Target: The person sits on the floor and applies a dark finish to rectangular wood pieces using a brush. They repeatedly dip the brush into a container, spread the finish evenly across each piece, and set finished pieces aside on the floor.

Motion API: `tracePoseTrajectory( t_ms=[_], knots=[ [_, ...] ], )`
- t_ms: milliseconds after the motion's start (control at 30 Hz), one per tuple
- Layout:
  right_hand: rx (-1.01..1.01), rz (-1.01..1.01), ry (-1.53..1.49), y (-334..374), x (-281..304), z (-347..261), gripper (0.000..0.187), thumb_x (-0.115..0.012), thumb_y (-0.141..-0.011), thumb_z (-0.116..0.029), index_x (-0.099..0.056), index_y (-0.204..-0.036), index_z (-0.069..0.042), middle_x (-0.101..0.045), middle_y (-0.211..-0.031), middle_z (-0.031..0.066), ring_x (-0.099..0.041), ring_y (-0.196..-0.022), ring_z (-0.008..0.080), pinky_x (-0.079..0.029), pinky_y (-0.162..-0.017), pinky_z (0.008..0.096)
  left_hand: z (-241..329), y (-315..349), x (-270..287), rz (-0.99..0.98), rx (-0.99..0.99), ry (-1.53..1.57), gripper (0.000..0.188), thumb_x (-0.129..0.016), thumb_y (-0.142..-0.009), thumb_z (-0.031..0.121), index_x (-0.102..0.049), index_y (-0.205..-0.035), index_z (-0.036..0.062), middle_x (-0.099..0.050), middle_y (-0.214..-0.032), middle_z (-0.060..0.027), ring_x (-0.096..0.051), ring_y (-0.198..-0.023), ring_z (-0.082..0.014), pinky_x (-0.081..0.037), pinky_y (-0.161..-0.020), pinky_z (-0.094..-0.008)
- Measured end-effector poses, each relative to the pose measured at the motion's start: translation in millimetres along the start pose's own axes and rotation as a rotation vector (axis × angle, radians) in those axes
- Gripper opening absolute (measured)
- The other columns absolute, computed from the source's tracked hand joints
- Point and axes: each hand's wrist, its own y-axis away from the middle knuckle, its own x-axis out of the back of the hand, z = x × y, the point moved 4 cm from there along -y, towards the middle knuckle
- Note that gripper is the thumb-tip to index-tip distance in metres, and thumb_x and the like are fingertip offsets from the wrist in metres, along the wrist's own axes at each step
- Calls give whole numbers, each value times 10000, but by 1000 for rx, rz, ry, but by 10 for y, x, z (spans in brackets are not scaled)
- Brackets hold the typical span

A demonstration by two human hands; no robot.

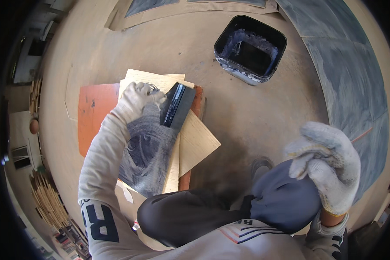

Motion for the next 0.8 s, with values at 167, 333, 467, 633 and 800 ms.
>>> tracePoseTrajectory(
  t_ms=[167,333,467,633,800],
  knots=[
    [-189,-17,-98,-29,-225,66,496,-663,-960,32,-547,-1433,122,-742,-1174,240,-718,-872,188,-578,-773,275,-149,-403,207,-25,6,-129,635,-681,-867,71,-673,-1423,378,-673,-1001,-43,-654,-977,-256,-530,-829,-422],
    [-102,-116,38,50,-272,69,481,-675,-949,27,-593,-1420,81,-767,-1142,185,-688,-788,134,-555,-718,251,-91,99,17,-25,25,-16,699,-679,-805,36,-689,-1411,383,-649,-981,-21,-656,-1021,-246,-526,-867,-439],
    [-24,-208,243,-5,-303,46,512,-677,-906,67,-614,-1414,49,-785,-1089,169,-677,-692,120,-548,-655,261,-115,326,-139,55,-30,16,629,-658,-832,54,-698,-1360,393,-629,-929,1,-661,-974,-238,-504,-803,-423],
    [90,-350,412,-125,-483,66,554,-719,-886,47,-599,-1428,51,-781,-1073,195,-700,-688,192,-558,-657,296,-110,-213,148,46,-62,-67,512,-650,-878,169,-699,-1337,392,-635,-905,-8,-655,-868,-248,-507,-761,-429],
    [56,-356,397,-81,-429,58,588,-771,-894,-30,-582,-1444,49,-783,-1090,198,-726,-721,223,-577,-673,324,-298,324,-149,-28,421,170,592,-622,-956,111,-595,-1519,293,-712,-1198,-140,-688,-1102,-351,-565,-929,-466]
  ],
)
